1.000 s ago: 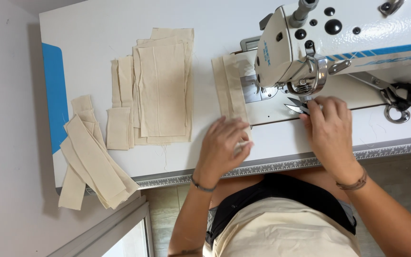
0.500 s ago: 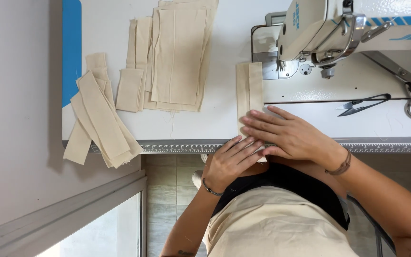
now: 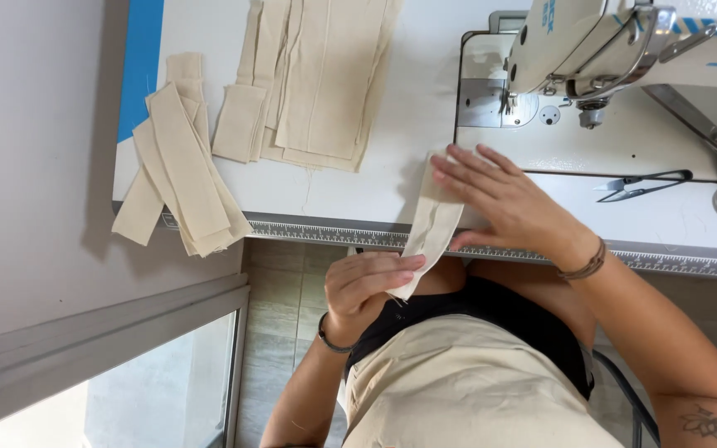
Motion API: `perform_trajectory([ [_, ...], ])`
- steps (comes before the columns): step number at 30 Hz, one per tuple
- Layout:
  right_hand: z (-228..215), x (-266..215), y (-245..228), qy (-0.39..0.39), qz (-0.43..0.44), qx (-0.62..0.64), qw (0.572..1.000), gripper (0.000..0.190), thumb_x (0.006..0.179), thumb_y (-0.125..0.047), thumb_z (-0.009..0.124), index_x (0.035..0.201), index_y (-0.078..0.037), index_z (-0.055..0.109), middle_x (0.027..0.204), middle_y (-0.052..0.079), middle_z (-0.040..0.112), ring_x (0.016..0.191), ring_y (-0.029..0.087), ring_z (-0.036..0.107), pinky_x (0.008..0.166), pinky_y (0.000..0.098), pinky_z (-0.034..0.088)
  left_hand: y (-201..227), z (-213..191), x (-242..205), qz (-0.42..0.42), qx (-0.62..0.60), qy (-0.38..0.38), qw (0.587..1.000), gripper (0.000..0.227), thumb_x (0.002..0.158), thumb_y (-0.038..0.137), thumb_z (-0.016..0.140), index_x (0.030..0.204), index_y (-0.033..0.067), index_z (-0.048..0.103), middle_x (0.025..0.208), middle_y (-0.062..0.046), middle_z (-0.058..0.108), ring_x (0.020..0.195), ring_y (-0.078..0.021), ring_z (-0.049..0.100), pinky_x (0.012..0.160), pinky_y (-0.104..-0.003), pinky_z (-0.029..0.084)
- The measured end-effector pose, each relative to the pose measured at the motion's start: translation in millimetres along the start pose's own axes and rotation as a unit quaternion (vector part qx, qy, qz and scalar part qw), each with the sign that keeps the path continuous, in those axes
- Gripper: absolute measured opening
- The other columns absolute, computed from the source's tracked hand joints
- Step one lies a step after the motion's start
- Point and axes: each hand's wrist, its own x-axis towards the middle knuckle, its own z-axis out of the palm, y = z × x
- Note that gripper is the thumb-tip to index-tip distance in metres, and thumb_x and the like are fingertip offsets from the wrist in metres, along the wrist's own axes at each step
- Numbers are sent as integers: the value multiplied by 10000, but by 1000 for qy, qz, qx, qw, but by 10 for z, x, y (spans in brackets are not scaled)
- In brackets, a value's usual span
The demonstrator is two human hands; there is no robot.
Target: Folding and trimming fabric strips at a sewing station
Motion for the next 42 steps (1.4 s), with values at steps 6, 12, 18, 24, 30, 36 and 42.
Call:
perform_trajectory([
  [6, -59, -357, -126, 54, 221, 302, 926, 104, 911, -181, 739, 968, -104, 779, 883, 26, 806, 828, 227, 789, 856, 375, 617, -230, -259, -72, -232, -1, 231, 945, 234, 1091, 152, 517, 1116, -37, 653, 1049, -197, 757, 992, -328, 750, 915, -432, 622],
  [12, -409, -645, -216, 142, 383, 424, 808, 143, 884, -79, 756, 932, 55, 743, 535, 139, 645, 410, 157, 571, 426, 261, 525, 33, 7, 502, -260, 234, 148, 925, 509, 1091, 195, 535, 1527, 13, 345, 1531, -259, 475, 1382, -467, 473, 1157, -626, 403],
  [18, -821, -536, -509, 55, 332, 366, 868, 116, 826, -173, 791, 887, -73, 790, 479, 60, 676, 366, 98, 585, 444, 254, 521, 141, 641, 587, -166, 98, -180, 965, 779, 909, 576, 675, 1501, 105, 488, 1234, -46, 737, 1174, -292, 700, 1131, -501, 480],
  [24, -1162, -862, -414, 59, 415, 241, 875, 134, 906, -175, 720, 922, -54, 777, 673, 40, 727, 576, 90, 651, 529, 188, 539, 165, 794, 605, -382, -54, -221, 896, 233, 949, 331, 709, 829, 136, 667, 661, 100, 529, 571, -37, 359, 545, -220, 315],
  [30, -1004, -2031, 308, 119, 371, -289, 874, 126, 1269, 12, 841, 1319, 58, 734, 1208, 225, 687, 1118, 403, 591, 977, 465, 468, 236, 756, 618, -378, -75, -188, 903, 243, 991, 268, 662, 801, 142, 578, 637, 91, 393, 608, -59, 322, 586, -224, 309],
  [36, -945, -2485, 426, -2, 402, -413, 817, 359, 1056, -128, 842, 1401, -58, 776, 1318, 122, 659, 1191, 276, 682, 1017, 322, 566, 347, 826, 625, -381, -70, -154, 909, 157, 985, 252, 662, 924, 108, 658, 699, 78, 548, 591, -48, 418, 562, -214, 354],
  [42, -940, -2668, 909, -44, 365, -429, 825, 372, 980, -245, 834, 1342, -157, 832, 1222, 33, 750, 1030, 200, 730, 958, 268, 600, 404, 922, 645, -387, -54, -128, 911, 251, 990, 272, 658, 798, 109, 653, 649, 58, 583, 576, -47, 469, 534, -213, 385],
])
